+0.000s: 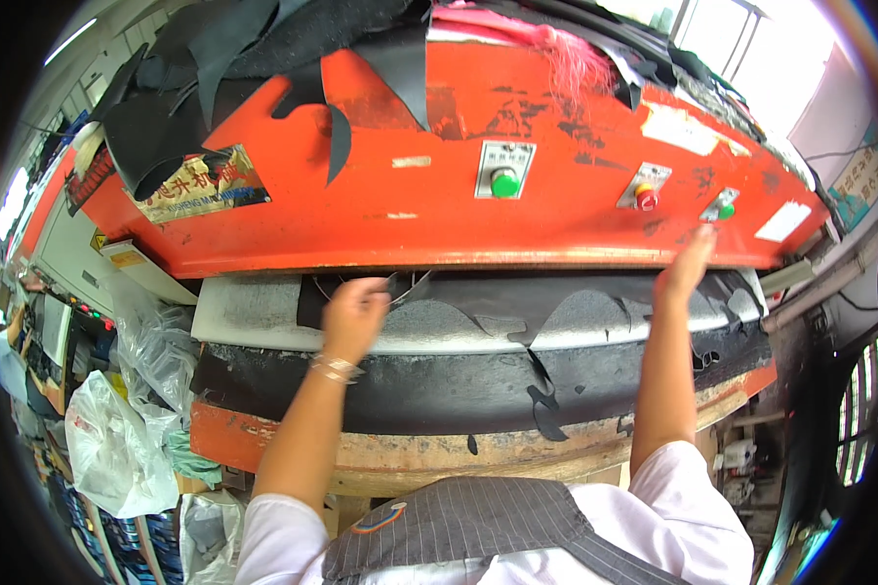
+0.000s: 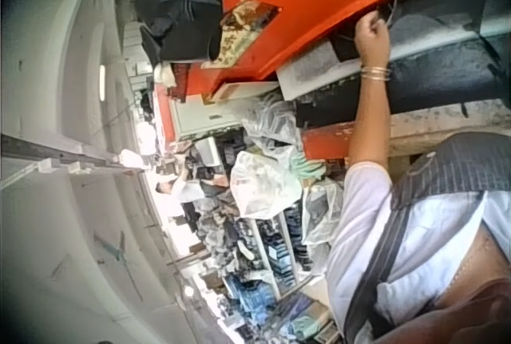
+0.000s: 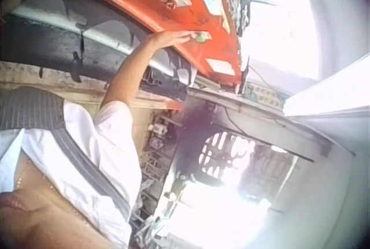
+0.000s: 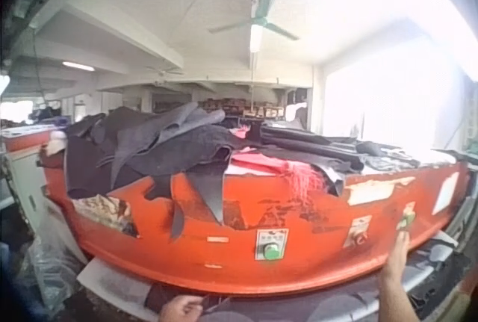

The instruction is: Using a hydraulic press and metal dies to cut shoe components from sheets of leather.

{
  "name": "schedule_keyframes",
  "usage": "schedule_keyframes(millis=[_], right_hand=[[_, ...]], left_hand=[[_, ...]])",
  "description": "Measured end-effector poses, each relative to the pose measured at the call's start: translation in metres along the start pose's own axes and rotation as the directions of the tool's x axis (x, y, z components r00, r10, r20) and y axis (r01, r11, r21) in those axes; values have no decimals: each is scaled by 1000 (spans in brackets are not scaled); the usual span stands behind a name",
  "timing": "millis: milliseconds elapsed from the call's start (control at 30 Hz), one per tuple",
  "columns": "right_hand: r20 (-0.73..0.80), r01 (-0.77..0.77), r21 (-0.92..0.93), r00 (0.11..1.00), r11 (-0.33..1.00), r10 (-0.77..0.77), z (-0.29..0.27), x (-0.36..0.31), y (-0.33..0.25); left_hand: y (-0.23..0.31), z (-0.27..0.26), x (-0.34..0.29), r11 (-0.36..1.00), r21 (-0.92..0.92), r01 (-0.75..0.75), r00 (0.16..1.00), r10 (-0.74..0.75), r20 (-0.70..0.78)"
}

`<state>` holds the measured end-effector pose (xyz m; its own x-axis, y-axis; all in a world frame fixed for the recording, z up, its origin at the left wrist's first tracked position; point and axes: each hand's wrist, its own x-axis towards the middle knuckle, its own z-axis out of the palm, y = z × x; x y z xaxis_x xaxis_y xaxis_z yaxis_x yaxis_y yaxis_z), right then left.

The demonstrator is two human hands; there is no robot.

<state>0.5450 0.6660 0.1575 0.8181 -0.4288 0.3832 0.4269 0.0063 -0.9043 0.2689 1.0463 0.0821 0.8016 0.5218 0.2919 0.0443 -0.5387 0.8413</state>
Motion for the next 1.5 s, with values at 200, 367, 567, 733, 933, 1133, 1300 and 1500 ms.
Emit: schedule_keyframes(millis=[200,367,567,733,933,1133,1300,1500], right_hand=[[-285,13,-403,949,915,-139,-18,152,7],[-262,102,-491,930,865,-259,-8,147,12],[12,100,-393,995,914,-103,-41,140,-17],[-31,193,-233,978,953,-205,-56,123,-65],[30,588,24,808,808,-589,27,0,-152],[355,733,514,291,445,-889,107,-166,-175],[675,451,722,-289,526,-679,85,-276,-155],[827,296,472,-476,830,-300,-14,-357,-98]], left_hand=[[158,104,41,833,-209,-512,834,540,110],[178,96,87,711,236,-662,730,684,-15],[159,64,36,844,167,-509,858,483,174],[66,5,-91,936,314,-156,947,51,318],[52,-11,-165,875,467,-127,990,85,110],[48,-9,-200,863,502,-61,998,70,1],[46,-25,-242,834,549,-60,995,92,-31],[42,-36,-271,850,474,-228,970,243,30]])
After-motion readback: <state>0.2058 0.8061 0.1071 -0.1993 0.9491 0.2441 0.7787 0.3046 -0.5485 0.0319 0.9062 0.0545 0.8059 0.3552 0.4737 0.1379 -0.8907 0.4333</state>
